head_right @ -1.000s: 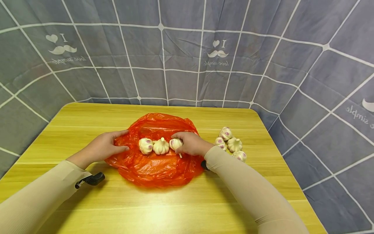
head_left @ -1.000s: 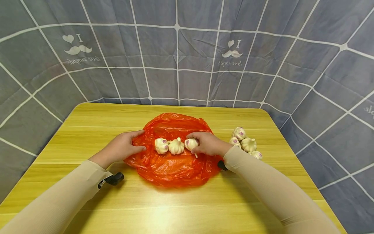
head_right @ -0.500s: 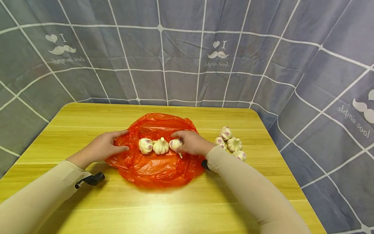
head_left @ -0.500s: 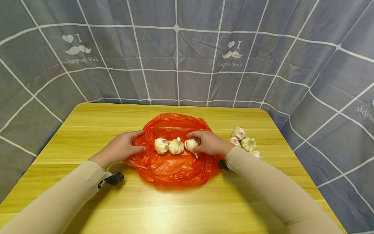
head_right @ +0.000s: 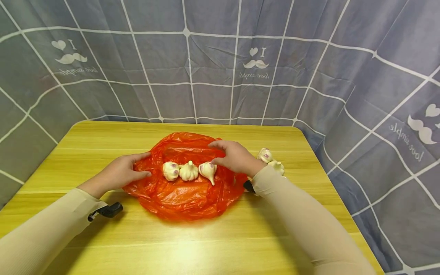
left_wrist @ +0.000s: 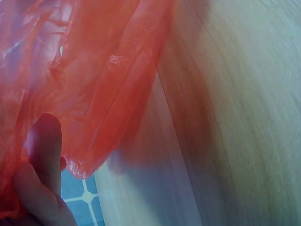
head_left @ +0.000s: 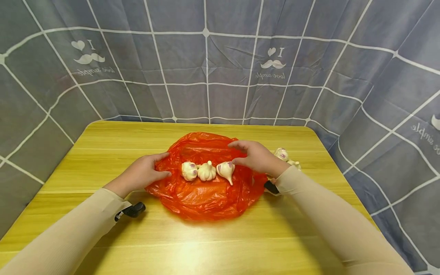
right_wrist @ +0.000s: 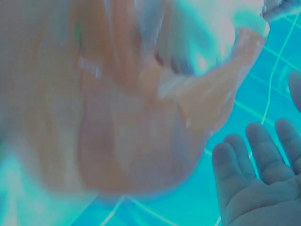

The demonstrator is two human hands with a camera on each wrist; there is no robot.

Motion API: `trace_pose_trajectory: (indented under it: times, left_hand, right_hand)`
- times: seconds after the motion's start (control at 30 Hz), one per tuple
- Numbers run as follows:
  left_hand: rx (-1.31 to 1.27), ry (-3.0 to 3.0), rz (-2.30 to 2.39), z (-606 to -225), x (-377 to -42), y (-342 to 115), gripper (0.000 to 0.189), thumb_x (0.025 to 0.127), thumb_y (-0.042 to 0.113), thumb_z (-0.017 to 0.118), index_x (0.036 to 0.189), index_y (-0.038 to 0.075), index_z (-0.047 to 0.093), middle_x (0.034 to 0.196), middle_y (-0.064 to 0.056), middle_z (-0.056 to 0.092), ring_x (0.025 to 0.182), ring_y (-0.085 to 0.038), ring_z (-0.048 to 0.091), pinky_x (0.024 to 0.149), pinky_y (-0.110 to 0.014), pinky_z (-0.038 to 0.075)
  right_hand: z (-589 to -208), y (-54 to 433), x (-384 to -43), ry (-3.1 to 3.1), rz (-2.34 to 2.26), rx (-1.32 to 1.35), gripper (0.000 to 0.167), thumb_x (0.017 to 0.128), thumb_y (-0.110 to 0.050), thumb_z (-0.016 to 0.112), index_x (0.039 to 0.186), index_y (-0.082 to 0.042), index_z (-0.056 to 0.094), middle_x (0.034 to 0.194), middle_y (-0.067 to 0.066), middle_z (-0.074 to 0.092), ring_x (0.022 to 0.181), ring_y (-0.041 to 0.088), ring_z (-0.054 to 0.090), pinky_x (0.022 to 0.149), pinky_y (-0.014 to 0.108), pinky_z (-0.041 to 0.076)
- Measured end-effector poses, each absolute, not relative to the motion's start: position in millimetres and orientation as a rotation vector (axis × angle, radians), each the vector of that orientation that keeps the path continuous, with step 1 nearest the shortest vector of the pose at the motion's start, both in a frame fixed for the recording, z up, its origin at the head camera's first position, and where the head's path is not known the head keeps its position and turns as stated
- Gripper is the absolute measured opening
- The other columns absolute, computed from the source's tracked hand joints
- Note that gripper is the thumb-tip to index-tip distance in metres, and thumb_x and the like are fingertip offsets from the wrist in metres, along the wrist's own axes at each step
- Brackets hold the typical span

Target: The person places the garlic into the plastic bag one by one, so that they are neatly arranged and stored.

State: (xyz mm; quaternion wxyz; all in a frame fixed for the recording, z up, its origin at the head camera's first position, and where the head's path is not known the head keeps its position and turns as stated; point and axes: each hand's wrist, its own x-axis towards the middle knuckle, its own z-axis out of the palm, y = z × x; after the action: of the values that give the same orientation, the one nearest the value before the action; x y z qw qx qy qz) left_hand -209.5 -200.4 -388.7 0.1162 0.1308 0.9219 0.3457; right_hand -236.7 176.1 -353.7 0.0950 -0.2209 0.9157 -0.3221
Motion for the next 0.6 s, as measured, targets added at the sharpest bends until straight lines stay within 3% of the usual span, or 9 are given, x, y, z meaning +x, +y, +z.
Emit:
trace_pose_trajectory:
  times: [0.37,0.6]
  left_hand:
    - [0.389,2.704,1.014,-388.1,-210.0,-200.8,0.08,0.095,0.027,0.077,0.161,0.001,0.04,0.129,-0.029,0.067,0.056,-0.015,0.064,0.058,-0.032,0.06]
    - [0.395,2.708,1.009,-388.3,-210.7,-200.4,0.079,0.095,0.027,0.077,0.16,0.0,0.04,0.133,-0.03,0.065,0.057,-0.015,0.064,0.059,-0.032,0.06]
  right_hand:
    - [-338.0,215.5,-243.9,2.858,-0.929,-0.483,0.056,0.098,-0.023,0.075,0.15,-0.014,0.058,0.155,0.016,0.056,0.14,0.047,0.053,0.117,0.06,0.044]
    - [-340.0,244.0,-251.4,2.865,-0.882,-0.362,0.059,0.1,-0.025,0.073,0.154,-0.014,0.053,0.159,0.018,0.05,0.145,0.048,0.046,0.118,0.061,0.042]
